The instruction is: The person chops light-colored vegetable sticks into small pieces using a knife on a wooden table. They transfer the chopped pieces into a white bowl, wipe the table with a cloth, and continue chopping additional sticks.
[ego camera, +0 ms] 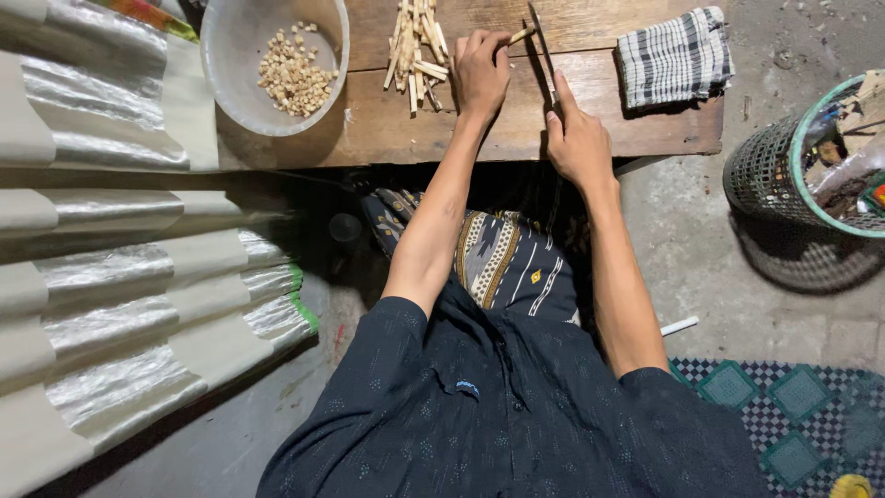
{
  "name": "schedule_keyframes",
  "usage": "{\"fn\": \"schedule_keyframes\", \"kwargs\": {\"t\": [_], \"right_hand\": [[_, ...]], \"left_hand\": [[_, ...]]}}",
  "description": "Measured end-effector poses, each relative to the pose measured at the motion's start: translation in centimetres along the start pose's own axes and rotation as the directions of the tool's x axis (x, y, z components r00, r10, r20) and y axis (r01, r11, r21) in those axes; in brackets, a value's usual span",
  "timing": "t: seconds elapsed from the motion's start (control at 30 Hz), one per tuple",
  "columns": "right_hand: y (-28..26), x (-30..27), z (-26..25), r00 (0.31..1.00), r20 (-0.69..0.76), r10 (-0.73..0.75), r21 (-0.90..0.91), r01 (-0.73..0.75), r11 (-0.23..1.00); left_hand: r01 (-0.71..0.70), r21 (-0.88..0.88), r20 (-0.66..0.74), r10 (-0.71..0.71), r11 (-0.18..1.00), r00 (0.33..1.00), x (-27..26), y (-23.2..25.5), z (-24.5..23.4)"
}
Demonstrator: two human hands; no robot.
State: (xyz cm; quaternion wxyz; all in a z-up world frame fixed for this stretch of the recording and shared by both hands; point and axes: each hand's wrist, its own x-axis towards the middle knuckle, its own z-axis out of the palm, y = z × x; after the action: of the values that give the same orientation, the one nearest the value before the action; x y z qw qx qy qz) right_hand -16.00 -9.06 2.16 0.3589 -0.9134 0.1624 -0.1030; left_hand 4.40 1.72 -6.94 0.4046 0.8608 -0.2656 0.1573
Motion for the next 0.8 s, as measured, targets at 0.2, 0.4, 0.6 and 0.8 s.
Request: {"fn": "schedule_keyframes", "kwargs": {"t": [0.2,0.4,0.6,0.8], "right_hand": [[0.1,0.1,0.2,1.000,0.002,-0.010,0.011,0.010,1.000],[-0.2,0.2,-0.1,0.999,0.040,0.017,-0.005,-0.017,1.000],[0.0,0.9,-0.5,0.992,0.101,0.069,-0.029,-0.066,0.997],[-0.3,0.1,-1.0,0.991,0.052,0.119,0.120,-0.125,0.985]], "left_hand": [[-0.025,0.069,-0.049,0.029,0.997,0.998,0.2,0.1,-0.2],[-0.013,0.104,-0.103,0.024,0.995,0.994,0.2,1.5,-0.8],[-0.036,0.036,-0.076,0.038,0.999,0.996,0.1,0.7,-0.5],[-0.038,-0.015,-0.051,0.037,0.999,0.998,-0.1,-0.9,0.5]]}}
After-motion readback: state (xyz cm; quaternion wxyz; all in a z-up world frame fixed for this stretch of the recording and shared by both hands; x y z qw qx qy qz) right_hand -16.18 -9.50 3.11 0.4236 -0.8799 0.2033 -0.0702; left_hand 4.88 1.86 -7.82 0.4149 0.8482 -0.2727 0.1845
